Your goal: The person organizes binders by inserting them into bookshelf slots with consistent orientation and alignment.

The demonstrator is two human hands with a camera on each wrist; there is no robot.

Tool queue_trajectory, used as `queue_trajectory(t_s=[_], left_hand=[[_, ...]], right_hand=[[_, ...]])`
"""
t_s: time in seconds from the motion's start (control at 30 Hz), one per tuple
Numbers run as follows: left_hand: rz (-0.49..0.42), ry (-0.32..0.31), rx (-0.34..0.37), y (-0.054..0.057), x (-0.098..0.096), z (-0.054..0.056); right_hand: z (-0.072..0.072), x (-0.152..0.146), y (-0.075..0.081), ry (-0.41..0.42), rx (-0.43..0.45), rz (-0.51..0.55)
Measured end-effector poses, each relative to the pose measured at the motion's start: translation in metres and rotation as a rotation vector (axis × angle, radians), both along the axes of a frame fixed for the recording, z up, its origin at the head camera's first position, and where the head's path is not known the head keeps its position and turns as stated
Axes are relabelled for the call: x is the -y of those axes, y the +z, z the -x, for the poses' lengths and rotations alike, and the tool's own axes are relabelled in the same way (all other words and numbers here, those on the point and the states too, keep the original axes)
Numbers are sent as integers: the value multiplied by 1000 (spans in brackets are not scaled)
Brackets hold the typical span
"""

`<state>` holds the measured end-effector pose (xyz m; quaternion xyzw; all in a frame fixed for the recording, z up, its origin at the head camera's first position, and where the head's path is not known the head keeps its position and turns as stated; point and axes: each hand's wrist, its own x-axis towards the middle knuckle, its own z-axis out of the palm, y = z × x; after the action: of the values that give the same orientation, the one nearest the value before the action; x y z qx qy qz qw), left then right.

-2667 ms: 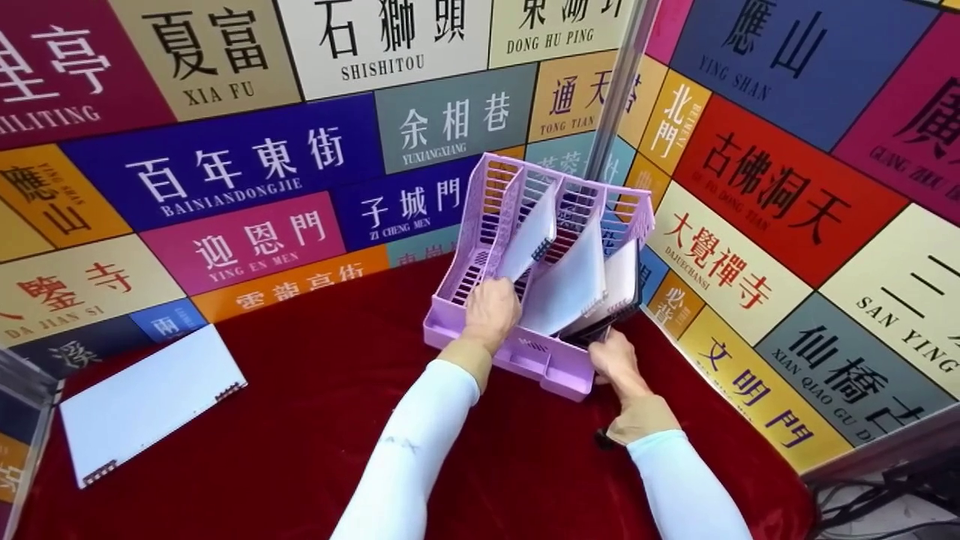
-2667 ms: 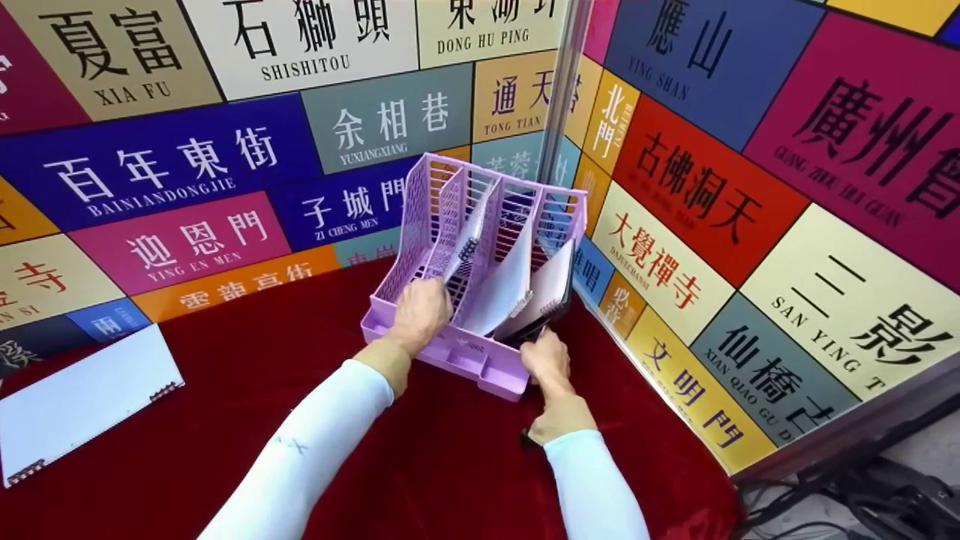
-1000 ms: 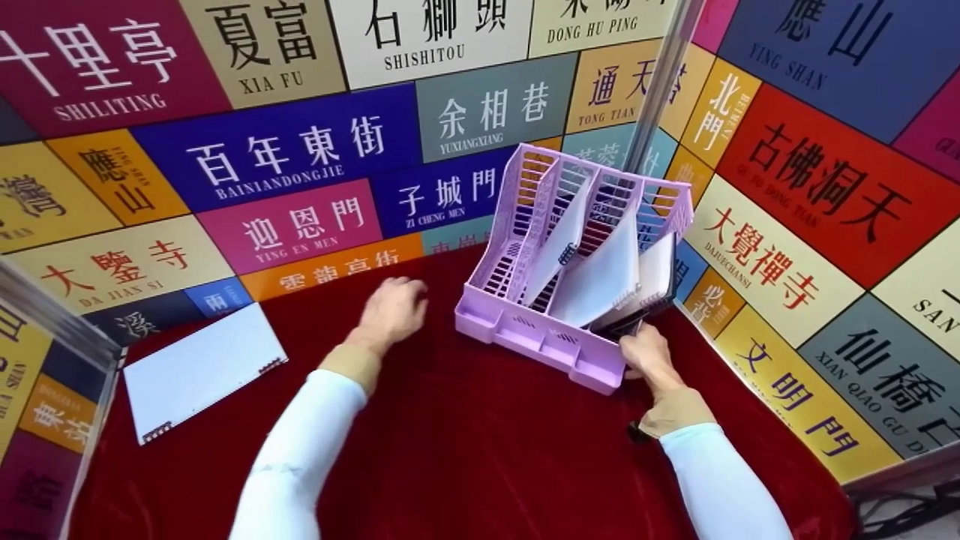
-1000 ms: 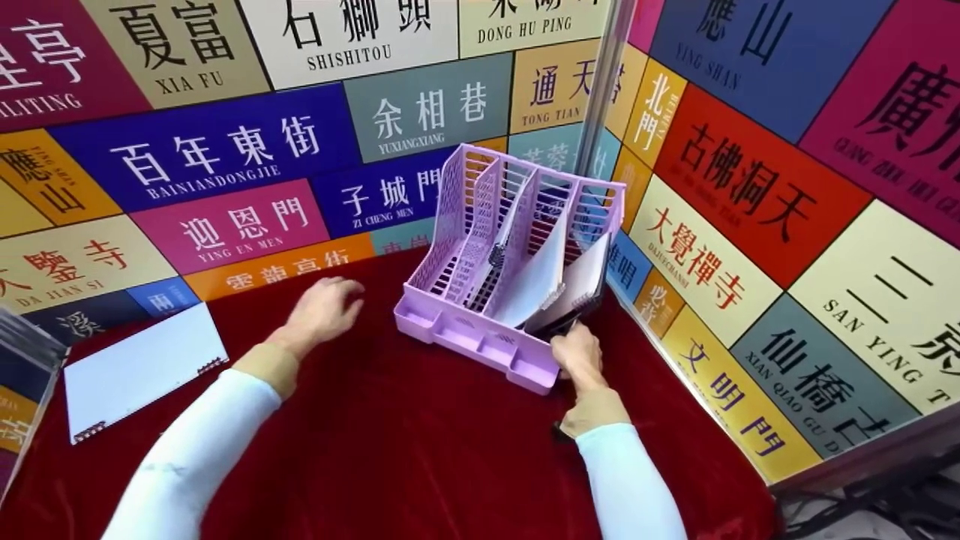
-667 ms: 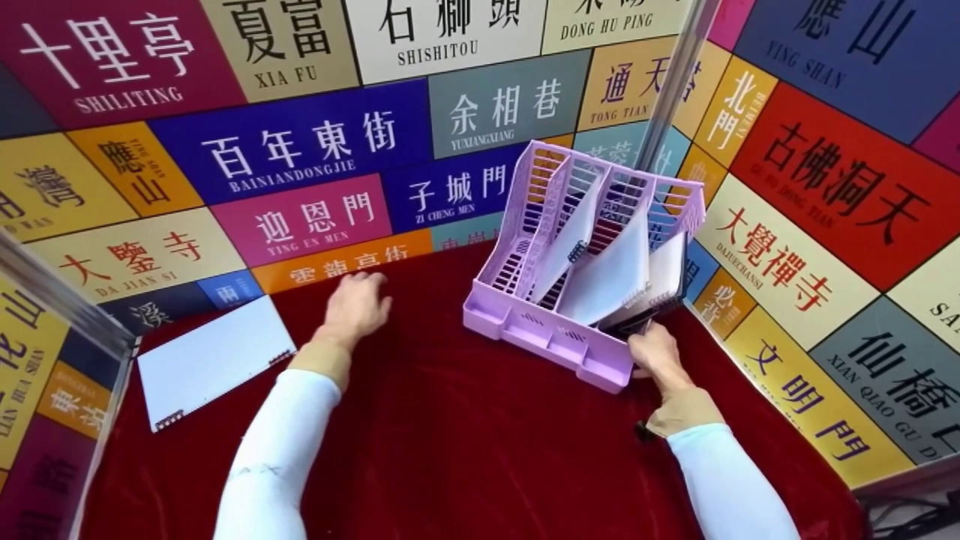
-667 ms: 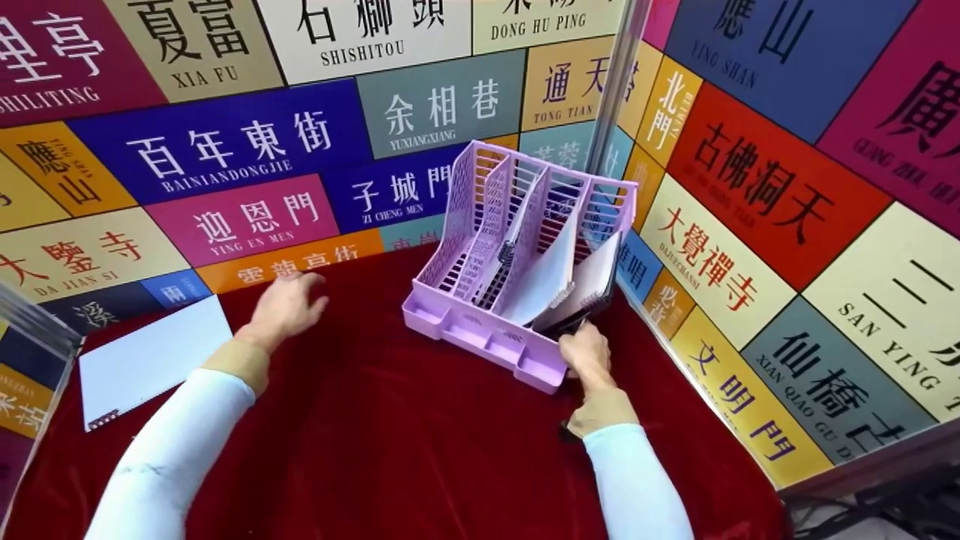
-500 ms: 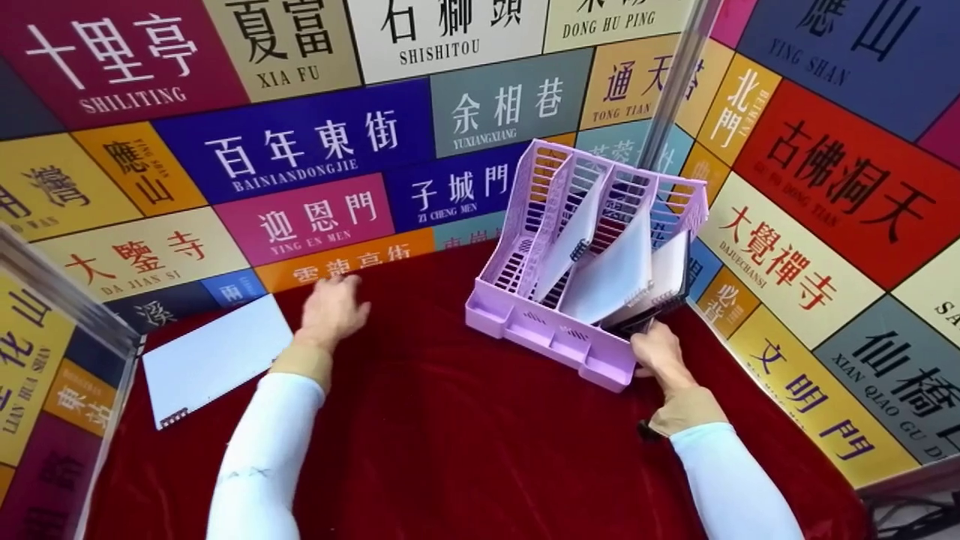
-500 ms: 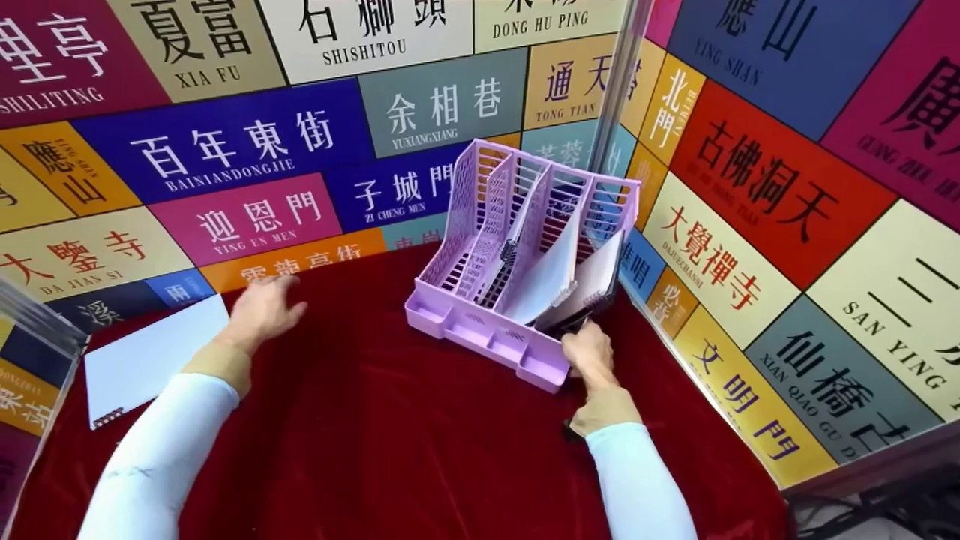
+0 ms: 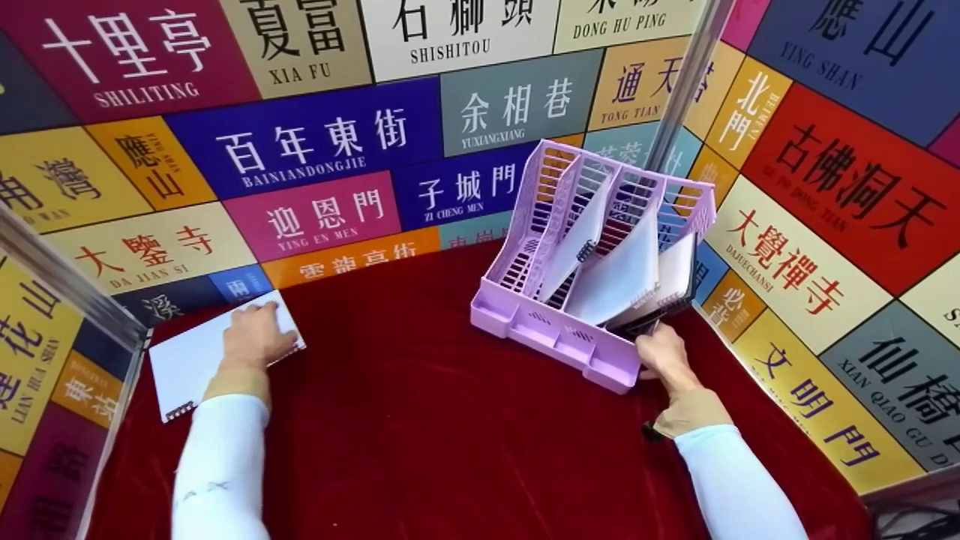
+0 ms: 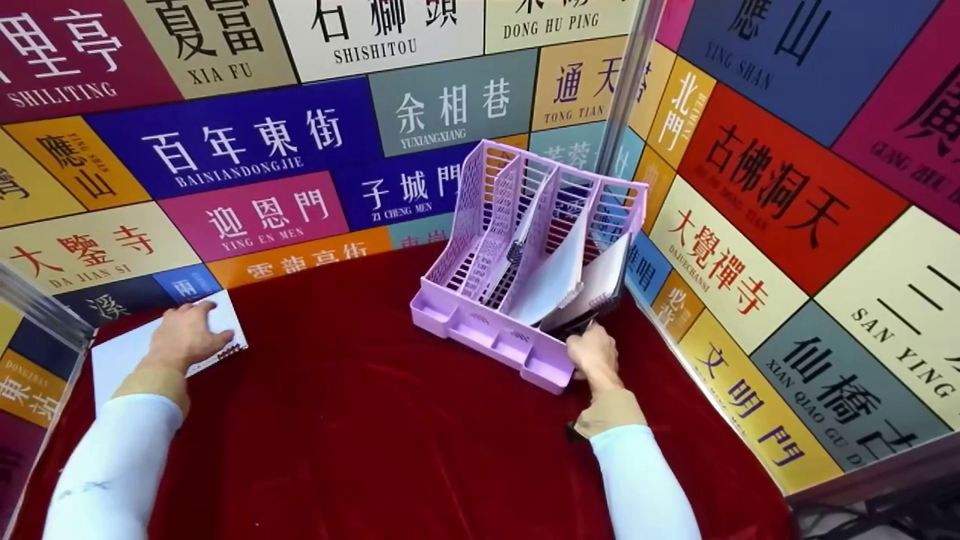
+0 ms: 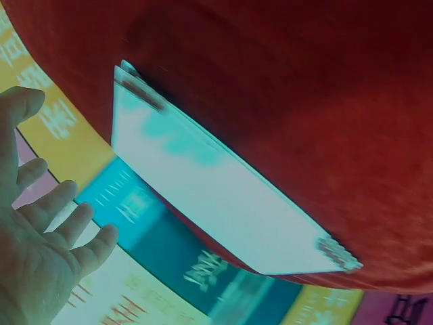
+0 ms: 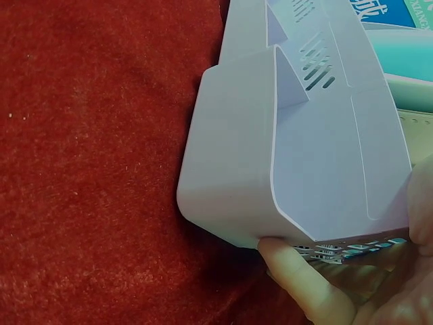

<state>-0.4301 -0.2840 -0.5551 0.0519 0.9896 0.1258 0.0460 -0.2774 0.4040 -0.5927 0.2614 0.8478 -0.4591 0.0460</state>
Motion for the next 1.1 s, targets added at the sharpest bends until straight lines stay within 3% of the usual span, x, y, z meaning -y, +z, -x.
queue_trajectory(t_s=[0.4,0.5,0.7,0.8,0.87,1.1], left_hand=[[73,84,155,-22,68,-31],[82,135,202,-24,72,-41],[43,183,292,-16,63,-63],[51,168,297,-17,65,-71],[62,154,281,-21,69,-71],[149,50,175,-49,90,-63]], right_hand=[[-2,5,-3,-17,-11,23],[-1,4,-3,-12,-13,31],[-1,-1,-2,-23,-15,14],[-1,-1,-3,-5,-17,14],[0,-1,-4,4,-18,12],[-2,-1,-4,-13,-13,9]])
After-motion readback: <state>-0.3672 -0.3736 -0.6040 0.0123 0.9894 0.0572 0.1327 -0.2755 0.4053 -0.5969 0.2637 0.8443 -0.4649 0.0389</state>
